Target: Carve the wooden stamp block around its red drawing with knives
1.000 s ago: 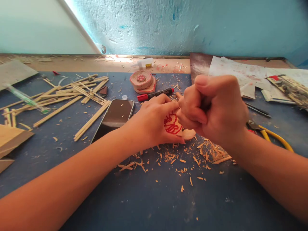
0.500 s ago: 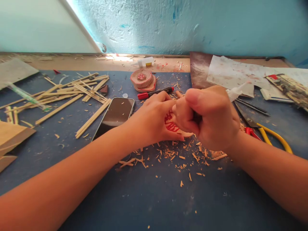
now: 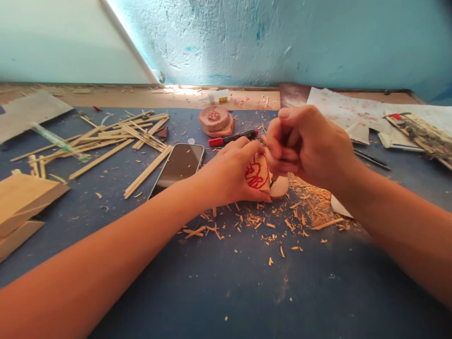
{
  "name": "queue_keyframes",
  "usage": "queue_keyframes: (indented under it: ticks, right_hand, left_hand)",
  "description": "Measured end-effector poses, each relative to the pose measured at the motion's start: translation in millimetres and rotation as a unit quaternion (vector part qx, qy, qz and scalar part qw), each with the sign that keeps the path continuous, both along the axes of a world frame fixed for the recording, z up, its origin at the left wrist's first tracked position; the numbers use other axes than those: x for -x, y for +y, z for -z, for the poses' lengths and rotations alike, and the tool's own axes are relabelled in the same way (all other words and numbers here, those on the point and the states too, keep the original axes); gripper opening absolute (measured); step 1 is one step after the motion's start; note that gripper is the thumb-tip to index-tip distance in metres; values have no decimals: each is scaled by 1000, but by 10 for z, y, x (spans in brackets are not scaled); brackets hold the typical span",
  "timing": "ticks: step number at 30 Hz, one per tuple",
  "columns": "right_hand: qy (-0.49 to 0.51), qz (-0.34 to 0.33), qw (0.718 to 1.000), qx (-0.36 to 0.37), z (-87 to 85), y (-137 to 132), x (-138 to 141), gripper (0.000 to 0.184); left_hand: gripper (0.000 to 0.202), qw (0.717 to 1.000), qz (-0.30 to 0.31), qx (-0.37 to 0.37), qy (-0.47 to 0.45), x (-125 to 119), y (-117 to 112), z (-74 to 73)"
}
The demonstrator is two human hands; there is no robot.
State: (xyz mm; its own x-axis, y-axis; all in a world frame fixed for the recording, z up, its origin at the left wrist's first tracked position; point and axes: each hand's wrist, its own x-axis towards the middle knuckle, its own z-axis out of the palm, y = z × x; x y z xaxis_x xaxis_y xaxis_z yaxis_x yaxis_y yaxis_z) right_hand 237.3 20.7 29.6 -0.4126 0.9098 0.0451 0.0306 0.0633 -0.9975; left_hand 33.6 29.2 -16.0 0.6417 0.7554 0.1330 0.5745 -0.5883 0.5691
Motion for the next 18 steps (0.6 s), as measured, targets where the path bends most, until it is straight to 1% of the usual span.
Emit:
queue_keyframes:
  ticks: [2,3,5,6,7,8,10,13,14,16,18]
  right_hand:
    - [-61,12,997,-47,-102,-88,-47,44]
    - [-104,28,991,-81,-155,-133,-90,35]
    - [-209,70,963,-157,-250,-216,-221,14]
    - [-262,89,942,-189,-285,-252,-307,8]
    - [-298,94,928,-203,-308,-283,-401,9]
    - [-321,89,922,-199,-319,-312,-501,13]
    - [-350,54,919,-171,-300,-364,-699,22]
    - [-403,0,904,-142,-187,-443,-933,29]
    - [-416,-8,900,-131,-141,-467,-986,31]
    - [-446,-39,889,-97,-63,-494,-1054,31]
    - [-470,-66,877,-78,-31,-471,-1081,27]
  left_hand:
    - [84,1000,7,-5,3,5,5,9]
    - [87,1000,7,-4,10,8,5,6]
    - [95,999,7,2,32,17,-3,-6]
    - [97,999,9,4,42,22,-9,-10]
    - [96,999,11,3,48,26,-16,-11]
    - [95,999,14,0,52,30,-25,-9]
    - [98,998,16,-10,53,36,-41,0]
    - [112,999,13,-24,42,48,-63,-11]
    - [112,999,15,-27,28,56,-68,-29]
    - [105,999,28,-33,-10,77,-80,-89]
    - [96,998,42,-35,-44,102,-98,-170]
